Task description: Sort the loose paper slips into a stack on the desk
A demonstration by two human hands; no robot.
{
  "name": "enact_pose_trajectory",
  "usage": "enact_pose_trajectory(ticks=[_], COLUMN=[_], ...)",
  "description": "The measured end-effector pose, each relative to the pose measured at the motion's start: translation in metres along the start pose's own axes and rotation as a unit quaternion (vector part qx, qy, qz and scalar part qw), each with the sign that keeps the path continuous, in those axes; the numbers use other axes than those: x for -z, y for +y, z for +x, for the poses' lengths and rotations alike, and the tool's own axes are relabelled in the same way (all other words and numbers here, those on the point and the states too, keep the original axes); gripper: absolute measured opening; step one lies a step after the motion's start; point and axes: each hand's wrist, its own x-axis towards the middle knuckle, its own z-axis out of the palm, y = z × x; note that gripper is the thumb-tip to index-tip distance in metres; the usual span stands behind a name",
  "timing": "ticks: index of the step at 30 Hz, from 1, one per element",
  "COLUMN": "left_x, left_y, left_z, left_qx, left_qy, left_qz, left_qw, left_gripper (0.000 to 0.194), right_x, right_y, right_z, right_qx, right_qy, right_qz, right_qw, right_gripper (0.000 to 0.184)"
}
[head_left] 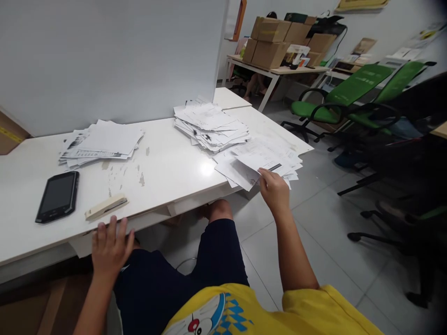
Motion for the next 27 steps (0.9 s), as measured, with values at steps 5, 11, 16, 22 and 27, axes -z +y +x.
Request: enact_pose_trajectory(ticks=[5,11,16,22,27], left_x=[-0.011,-0.015,-0.014,-0.018,-0.011], left_y=[0.107,0.183,0.195,0.189,0.177], left_z=[-0.018,-0.013,0.028,0.051,0.029], left_qx=[0.013,0.082,0.348,0.633,0.628], left_qy=[0.025,-0.144,-0.112,0.001,-0.005], left_qz=[-0.077,-0.377,-0.655,-0.604,-0.593], left_qw=[0.997,0.911,0.662,0.484,0.504], left_gripper=[0.079,0.06,0.071,0.051,0.05], right_x=[0.005,0.013,0.006,0.005,-0.009], right_y=[-0.027,-0.076,-0.143,-0.179,-0.145], right_z=[-0.009,-0.035,-0.075,-0.102,-0.074], right_qx=[0.036,0.086,0.275,0.309,0.174], right_qy=[0.094,0.113,-0.018,-0.13,-0.103], right_qz=[0.028,0.104,0.24,0.323,0.299], right_qw=[0.994,0.984,0.931,0.885,0.933], right_gripper=[0.041,0.038,0.034,0.035,0.04])
